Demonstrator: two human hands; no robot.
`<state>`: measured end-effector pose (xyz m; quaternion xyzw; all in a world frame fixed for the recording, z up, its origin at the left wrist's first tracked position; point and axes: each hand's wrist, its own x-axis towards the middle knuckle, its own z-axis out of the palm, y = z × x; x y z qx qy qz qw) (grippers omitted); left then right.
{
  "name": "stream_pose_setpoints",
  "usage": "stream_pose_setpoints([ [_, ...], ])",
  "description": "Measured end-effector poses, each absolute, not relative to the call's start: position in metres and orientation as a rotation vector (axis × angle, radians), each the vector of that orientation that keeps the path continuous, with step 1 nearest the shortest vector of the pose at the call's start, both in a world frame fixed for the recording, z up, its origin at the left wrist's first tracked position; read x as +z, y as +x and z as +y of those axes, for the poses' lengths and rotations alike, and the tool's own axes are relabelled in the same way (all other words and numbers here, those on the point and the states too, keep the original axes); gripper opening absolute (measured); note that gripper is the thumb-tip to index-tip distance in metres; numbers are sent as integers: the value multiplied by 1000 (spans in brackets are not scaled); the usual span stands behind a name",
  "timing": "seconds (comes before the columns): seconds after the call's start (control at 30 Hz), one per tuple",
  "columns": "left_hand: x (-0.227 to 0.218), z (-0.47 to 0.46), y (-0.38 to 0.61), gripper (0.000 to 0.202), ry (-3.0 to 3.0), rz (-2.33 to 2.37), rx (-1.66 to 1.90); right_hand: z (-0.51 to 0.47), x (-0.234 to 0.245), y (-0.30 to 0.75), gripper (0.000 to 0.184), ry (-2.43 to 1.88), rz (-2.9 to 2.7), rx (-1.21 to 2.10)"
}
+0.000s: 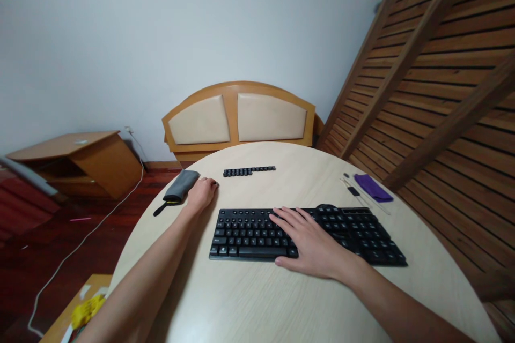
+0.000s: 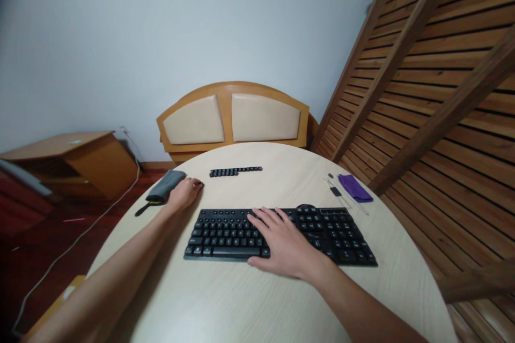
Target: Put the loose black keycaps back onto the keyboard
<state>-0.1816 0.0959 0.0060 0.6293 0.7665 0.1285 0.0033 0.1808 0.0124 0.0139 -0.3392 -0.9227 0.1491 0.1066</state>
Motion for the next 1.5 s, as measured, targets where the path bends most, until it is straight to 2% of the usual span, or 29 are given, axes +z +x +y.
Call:
stream_pose_setpoints([
  [0.2, 15, 40, -180, 36, 1973, 2134, 526, 13, 11, 181, 91, -977, -2709, 384],
  [0.33, 20, 10, -174, 38, 1934, 1715, 729, 14, 10, 180, 89, -969, -2704, 360],
  [0.7, 35, -3, -174, 32, 2035, 1419, 616, 18, 4, 182, 88, -948, -2700, 302],
  [1.27, 32, -1, -175, 26, 2079, 1425, 678, 18, 3, 182, 87, -927, -2678, 336],
  [1.5, 35, -1, -175, 32, 2107, 1410, 616, 18, 5, 182, 88, -950, -2691, 324],
])
